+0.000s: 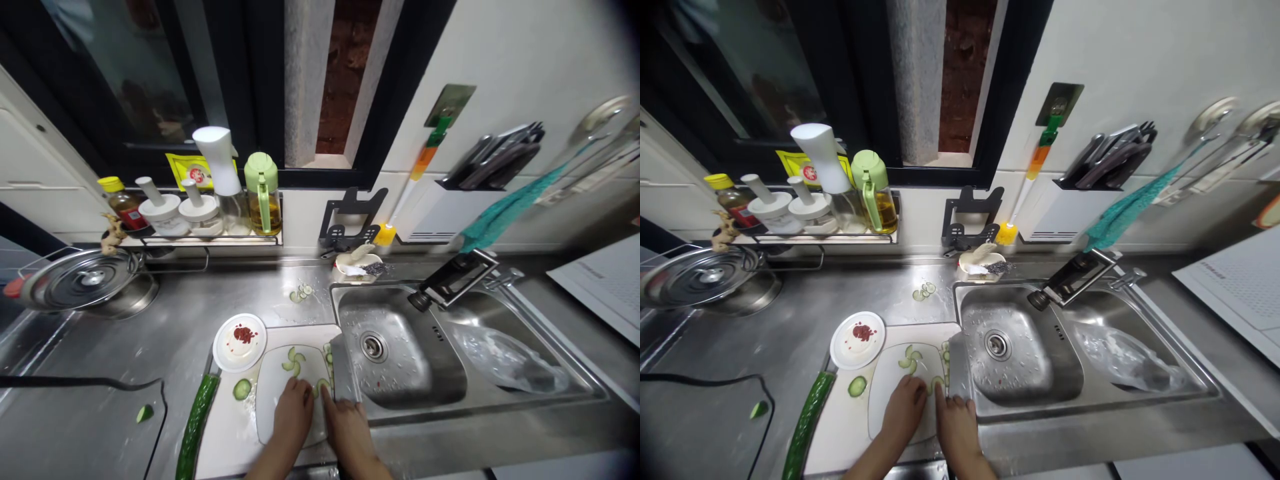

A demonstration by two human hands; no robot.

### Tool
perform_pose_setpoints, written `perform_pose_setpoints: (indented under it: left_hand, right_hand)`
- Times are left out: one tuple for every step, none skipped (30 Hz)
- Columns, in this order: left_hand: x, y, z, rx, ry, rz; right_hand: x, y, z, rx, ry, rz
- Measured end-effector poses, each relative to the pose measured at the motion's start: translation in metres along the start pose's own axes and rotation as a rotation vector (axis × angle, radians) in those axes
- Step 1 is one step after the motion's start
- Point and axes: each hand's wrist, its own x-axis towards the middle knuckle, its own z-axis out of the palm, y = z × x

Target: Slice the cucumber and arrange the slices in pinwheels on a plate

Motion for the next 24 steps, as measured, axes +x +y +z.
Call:
perform_pose_setpoints:
  left_hand:
    - [0.0,0.0,0.0,0.001,-0.002,0.0]
    - [0.0,0.0,0.0,-0.001,-0.001,0.002]
    - [0.0,-0.001,0.001,-0.004,0.0,0.006]
    - [0.0,-0.002,0.001,-0.009,0.004,0.009]
    - [0.0,-0.002,0.002,-0.016,0.008,0.013]
    - [0.001,-0.003,0.002,-0.022,0.011,0.016]
    - [0.001,-0.003,0.003,-0.026,0.014,0.019]
    - [0.001,-0.004,0.003,-0.029,0.018,0.021]
    - [0.001,-0.004,0.003,-0.032,0.023,0.024]
    - [0.001,-0.004,0.003,-0.038,0.035,0.03]
    - [0.0,-0.005,0.003,-0.05,0.052,0.038]
    - [-0.001,-0.006,0.001,-0.066,0.076,0.049]
    - [-0.002,-0.008,-0.001,-0.086,0.105,0.065]
    - [-0.004,-0.011,-0.004,-0.107,0.139,0.081]
    - [-0.007,-0.015,-0.008,-0.127,0.179,0.095]
    - [-0.009,-0.02,-0.013,-0.145,0.222,0.107]
    - [-0.012,-0.026,-0.019,-0.159,0.269,0.112]
    - [-0.014,-0.034,-0.025,-0.17,0.317,0.11]
    - [-0.017,-0.043,-0.032,-0.175,0.363,0.101]
    - [-0.019,-0.053,-0.039,-0.173,0.411,0.078]
    - [-0.021,-0.064,-0.046,-0.167,0.45,0.05]
    - [-0.022,-0.075,-0.051,-0.16,0.484,0.017]
    - [-0.023,-0.085,-0.056,-0.143,0.509,-0.019]
    - [-0.023,-0.095,-0.059,-0.118,0.533,-0.068]
  right_hand:
    - [0.0,0.0,-0.001,0.001,-0.001,-0.001]
    - [0.0,-0.001,-0.001,0.002,0.002,0.001]
    - [-0.001,-0.001,-0.002,0.005,0.009,0.002]
    - [-0.001,-0.002,-0.002,0.008,0.018,0.004]
    - [-0.002,-0.002,-0.002,0.012,0.029,0.007]
    - [-0.002,-0.003,-0.002,0.016,0.04,0.01]
    - [-0.002,-0.003,-0.001,0.02,0.046,0.011]
    - [-0.003,-0.003,-0.001,0.024,0.051,0.01]
    - [-0.003,-0.003,-0.001,0.027,0.055,0.007]
    - [-0.003,-0.003,0.0,0.03,0.059,0.005]
    - [-0.003,-0.003,0.0,0.035,0.063,0.001]
    - [-0.003,-0.002,0.001,0.041,0.068,-0.004]
    - [-0.003,-0.002,0.001,0.047,0.075,-0.007]
    - [-0.003,-0.002,0.001,0.054,0.081,-0.008]
    - [-0.004,-0.002,0.001,0.061,0.087,-0.01]
    - [-0.004,-0.002,0.001,0.069,0.093,-0.012]
    - [-0.005,-0.002,0.0,0.079,0.095,-0.016]
    - [-0.006,-0.003,-0.001,0.092,0.096,-0.022]
    - [-0.007,-0.004,-0.002,0.106,0.093,-0.029]
    - [-0.008,-0.005,-0.002,0.121,0.09,-0.036]
    - [-0.008,-0.006,-0.003,0.134,0.088,-0.042]
    - [-0.009,-0.007,-0.003,0.144,0.089,-0.045]
    - [-0.009,-0.009,-0.003,0.155,0.095,-0.052]
    - [-0.01,-0.01,-0.002,0.165,0.102,-0.06]
